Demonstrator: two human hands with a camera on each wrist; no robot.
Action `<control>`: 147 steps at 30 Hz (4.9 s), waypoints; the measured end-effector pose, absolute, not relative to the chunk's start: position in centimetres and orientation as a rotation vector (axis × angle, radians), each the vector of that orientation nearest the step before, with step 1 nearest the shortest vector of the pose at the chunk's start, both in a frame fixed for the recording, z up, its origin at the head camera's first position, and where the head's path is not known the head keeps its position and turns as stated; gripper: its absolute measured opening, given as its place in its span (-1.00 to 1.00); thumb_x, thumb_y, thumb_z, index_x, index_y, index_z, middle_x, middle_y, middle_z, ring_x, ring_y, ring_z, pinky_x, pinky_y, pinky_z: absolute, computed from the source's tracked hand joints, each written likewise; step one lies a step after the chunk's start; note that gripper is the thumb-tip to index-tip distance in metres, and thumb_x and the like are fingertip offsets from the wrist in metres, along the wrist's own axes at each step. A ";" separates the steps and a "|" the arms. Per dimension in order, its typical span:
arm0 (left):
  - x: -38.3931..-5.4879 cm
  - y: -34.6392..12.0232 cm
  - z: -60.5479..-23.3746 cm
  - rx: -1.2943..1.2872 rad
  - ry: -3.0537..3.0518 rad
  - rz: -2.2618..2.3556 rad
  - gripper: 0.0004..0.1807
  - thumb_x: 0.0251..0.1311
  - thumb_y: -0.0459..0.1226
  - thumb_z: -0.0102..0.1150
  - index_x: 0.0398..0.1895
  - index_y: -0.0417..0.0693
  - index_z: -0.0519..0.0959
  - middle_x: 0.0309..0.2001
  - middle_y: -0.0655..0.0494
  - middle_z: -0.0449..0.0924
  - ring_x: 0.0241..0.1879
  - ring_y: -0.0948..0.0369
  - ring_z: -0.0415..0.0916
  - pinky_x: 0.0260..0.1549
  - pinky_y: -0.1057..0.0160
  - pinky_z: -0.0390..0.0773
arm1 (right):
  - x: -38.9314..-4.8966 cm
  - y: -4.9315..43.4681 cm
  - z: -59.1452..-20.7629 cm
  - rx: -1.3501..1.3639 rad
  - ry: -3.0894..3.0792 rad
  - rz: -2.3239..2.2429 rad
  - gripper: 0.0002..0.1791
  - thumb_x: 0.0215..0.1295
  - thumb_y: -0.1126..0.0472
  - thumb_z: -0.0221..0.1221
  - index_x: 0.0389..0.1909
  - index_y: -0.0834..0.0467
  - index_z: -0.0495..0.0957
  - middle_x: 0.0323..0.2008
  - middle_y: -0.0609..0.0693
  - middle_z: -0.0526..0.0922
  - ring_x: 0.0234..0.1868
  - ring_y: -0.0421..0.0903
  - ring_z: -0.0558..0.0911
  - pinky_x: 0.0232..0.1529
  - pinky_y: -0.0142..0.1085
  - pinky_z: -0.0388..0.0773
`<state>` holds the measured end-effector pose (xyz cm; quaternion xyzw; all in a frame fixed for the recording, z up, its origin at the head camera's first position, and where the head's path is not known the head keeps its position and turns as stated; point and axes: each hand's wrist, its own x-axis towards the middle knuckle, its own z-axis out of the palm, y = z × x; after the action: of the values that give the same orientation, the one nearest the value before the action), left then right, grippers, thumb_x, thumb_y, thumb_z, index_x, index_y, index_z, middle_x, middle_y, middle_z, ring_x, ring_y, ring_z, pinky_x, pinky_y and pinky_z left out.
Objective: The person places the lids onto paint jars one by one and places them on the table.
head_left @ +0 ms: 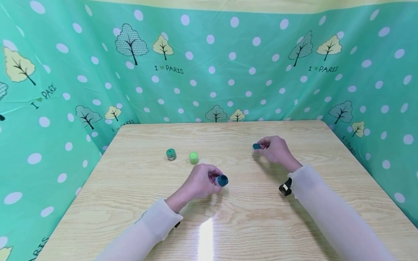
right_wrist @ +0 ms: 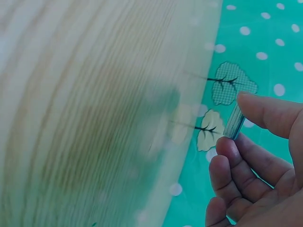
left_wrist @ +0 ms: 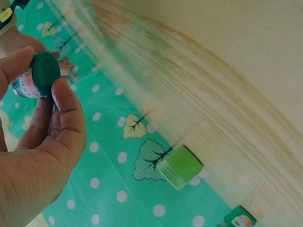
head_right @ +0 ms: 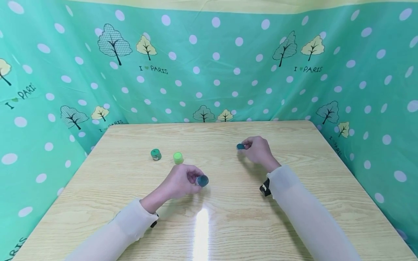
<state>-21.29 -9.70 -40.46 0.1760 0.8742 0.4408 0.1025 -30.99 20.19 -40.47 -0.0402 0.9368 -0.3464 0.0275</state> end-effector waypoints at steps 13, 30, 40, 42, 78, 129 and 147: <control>-21.3 -9.7 -40.6 0.496 2.566 1.342 -0.69 -0.05 -0.48 0.49 -0.17 -0.15 0.73 -0.38 0.17 0.65 -0.41 0.25 0.53 -0.38 0.32 0.60 | -28.7 18.9 -39.7 -0.198 2.894 -1.155 -0.62 0.27 0.11 0.43 0.05 0.18 0.69 -0.18 0.05 0.67 -0.18 0.01 0.56 -0.19 -0.21 0.52; -21.3 -9.8 -40.4 0.489 2.569 1.364 -0.71 -0.02 -0.47 0.51 -0.18 -0.14 0.74 -0.37 0.18 0.67 -0.40 0.25 0.56 -0.35 0.31 0.64 | -26.3 17.7 -39.8 -0.338 2.886 -1.224 -0.66 0.21 0.15 0.46 -0.03 0.17 0.71 -0.24 0.00 0.66 -0.19 -0.01 0.56 -0.22 -0.21 0.52; -21.5 -9.7 -40.5 0.487 2.590 1.356 -0.71 -0.02 -0.46 0.52 -0.17 -0.14 0.75 -0.38 0.18 0.67 -0.41 0.25 0.54 -0.36 0.31 0.62 | -25.0 17.0 -39.5 -0.389 2.864 -1.262 -0.69 0.18 0.16 0.48 -0.07 0.12 0.71 -0.25 -0.03 0.66 -0.18 -0.02 0.55 -0.17 -0.17 0.51; -21.5 -9.7 -40.5 0.480 2.598 1.353 -0.70 -0.02 -0.46 0.52 -0.17 -0.13 0.75 -0.38 0.18 0.67 -0.41 0.24 0.54 -0.36 0.30 0.62 | -24.8 16.8 -39.4 -0.405 2.862 -1.270 -0.69 0.17 0.17 0.49 -0.07 0.12 0.72 -0.26 -0.04 0.66 -0.19 -0.03 0.55 -0.17 -0.17 0.52; -21.4 -9.4 -40.1 0.484 2.654 1.333 -0.70 -0.03 -0.46 0.53 -0.17 -0.15 0.75 -0.37 0.17 0.67 -0.41 0.25 0.56 -0.37 0.30 0.64 | -22.2 14.5 -39.7 -0.631 2.780 -1.289 -0.69 0.12 0.23 0.51 -0.13 0.07 0.67 -0.30 -0.14 0.66 -0.19 0.03 0.61 -0.11 0.00 0.51; -21.1 -9.0 -40.2 0.533 2.690 1.351 -0.70 -0.06 -0.52 0.50 -0.20 -0.18 0.76 -0.38 0.15 0.67 -0.41 0.28 0.57 -0.39 0.35 0.64 | -21.4 12.7 -39.9 -0.784 2.729 -1.302 -0.69 0.10 0.25 0.52 -0.15 0.03 0.67 -0.29 -0.21 0.67 -0.18 0.06 0.62 -0.05 -0.02 0.50; -21.0 -8.8 -40.3 0.531 2.671 1.355 -0.69 -0.06 -0.52 0.50 -0.19 -0.16 0.76 -0.37 0.16 0.67 -0.40 0.27 0.57 -0.38 0.34 0.65 | -21.4 12.7 -40.2 -0.815 2.721 -1.283 -0.69 0.10 0.27 0.51 -0.14 0.04 0.68 -0.25 -0.21 0.67 -0.18 0.04 0.62 -0.06 0.02 0.55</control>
<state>-21.00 -8.85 -40.29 0.1743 0.8770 0.4449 0.0498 -21.38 12.72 -40.16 -0.2615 0.8729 -0.4116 0.0121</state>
